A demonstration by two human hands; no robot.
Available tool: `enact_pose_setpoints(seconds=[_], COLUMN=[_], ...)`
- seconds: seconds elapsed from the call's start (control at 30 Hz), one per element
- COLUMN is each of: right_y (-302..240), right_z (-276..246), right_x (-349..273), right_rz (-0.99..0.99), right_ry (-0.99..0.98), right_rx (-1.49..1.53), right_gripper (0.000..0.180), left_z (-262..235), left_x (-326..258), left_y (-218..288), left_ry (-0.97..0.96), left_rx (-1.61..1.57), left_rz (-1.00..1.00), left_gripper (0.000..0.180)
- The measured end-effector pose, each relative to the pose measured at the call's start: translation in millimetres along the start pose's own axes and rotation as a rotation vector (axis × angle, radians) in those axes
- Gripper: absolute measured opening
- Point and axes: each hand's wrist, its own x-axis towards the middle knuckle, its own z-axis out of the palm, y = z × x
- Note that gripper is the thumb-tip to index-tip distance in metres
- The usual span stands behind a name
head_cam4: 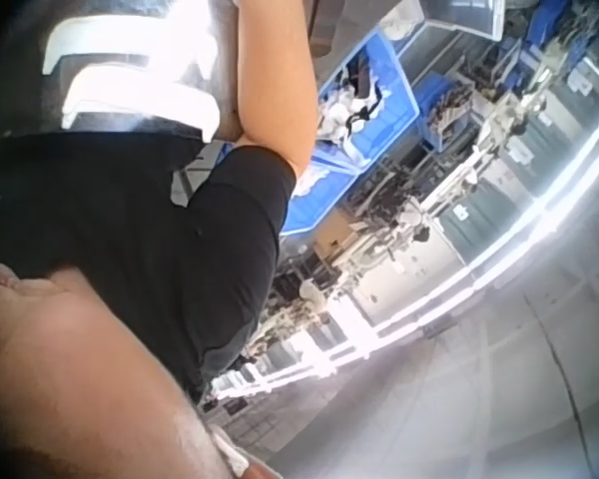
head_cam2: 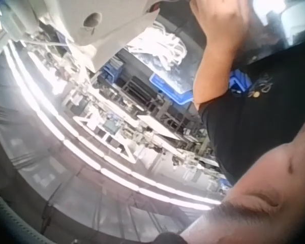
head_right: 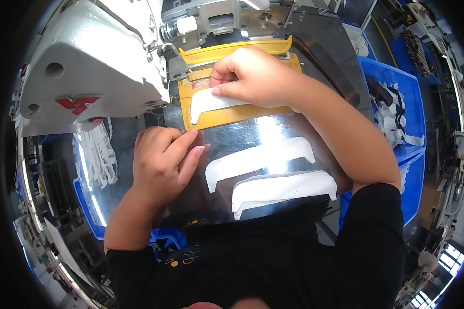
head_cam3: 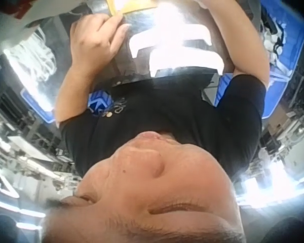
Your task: Manually aligning and assembling leather components on an industrial workstation for sewing or bonding.
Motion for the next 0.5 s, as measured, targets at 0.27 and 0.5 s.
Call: enact_pose_setpoints(seconds=[0.27,0.5], right_y=[-0.8,2.8], right_z=[6.9,7.8], right_x=[3.4,3.9], right_rz=[0.016,-0.044], right_ry=[0.059,0.052], right_rx=[-0.152,-0.136], right_gripper=[0.021,0.021], left_z=[2.7,7.0], left_x=[1.2,-1.0], left_y=[-3.3,-8.0], left_ry=[-0.043,0.035], left_rx=[0.016,-0.019], left_rz=[-0.081,-0.095], left_gripper=[0.037,0.054])
